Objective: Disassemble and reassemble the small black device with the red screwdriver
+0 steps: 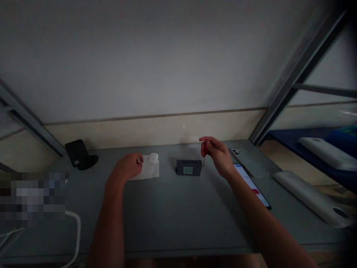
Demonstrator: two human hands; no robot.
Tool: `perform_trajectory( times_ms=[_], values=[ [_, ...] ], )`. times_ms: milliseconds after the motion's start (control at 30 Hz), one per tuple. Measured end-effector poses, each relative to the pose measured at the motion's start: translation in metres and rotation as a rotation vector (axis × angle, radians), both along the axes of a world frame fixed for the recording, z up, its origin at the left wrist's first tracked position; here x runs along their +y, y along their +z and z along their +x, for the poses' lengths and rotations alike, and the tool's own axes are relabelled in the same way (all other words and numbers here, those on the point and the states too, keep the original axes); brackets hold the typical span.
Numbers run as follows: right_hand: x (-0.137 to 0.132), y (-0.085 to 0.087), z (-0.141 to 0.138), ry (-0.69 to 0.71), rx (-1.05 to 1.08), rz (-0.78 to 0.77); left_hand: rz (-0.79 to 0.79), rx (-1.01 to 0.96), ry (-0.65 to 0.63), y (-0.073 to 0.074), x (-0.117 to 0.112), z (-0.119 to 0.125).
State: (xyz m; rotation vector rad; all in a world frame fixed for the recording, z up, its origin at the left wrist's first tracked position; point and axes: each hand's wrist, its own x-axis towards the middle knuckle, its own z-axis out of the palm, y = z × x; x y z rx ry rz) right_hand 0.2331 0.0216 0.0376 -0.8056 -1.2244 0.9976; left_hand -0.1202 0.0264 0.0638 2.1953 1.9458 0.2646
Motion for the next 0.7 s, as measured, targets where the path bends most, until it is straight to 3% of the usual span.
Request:
perform_trajectory(
  times_ms=[67, 133, 367, 500, 600, 700],
  values=[
    [0.000, 0.000, -0.001, 0.004, 0.014, -0.002, -0.220, 0.046, 0.126, -0.006, 0.002, -0.027],
    [0.000, -0.001, -0.002, 0.001, 0.017, 0.003, -0.328, 0.036, 0.167, -0.012, 0.003, -0.043],
    [0.002, -0.003, 0.001, -0.051, -0.004, 0.040, -0.313, 0.014, 0.176, -0.019, 0.004, -0.046],
    [0.002, -0.001, 0.002, -0.092, 0.003, 0.062, -0.298, 0.005, 0.159, -0.013, 0.002, -0.042],
    [0.001, 0.001, 0.000, -0.109, 0.034, 0.082, -0.236, -0.152, -0.007, -0.001, -0.001, -0.026],
    [-0.004, 0.005, -0.008, -0.102, 0.073, 0.102, -0.259, -0.535, -0.305, 0.007, -0.005, 0.006]
  ],
)
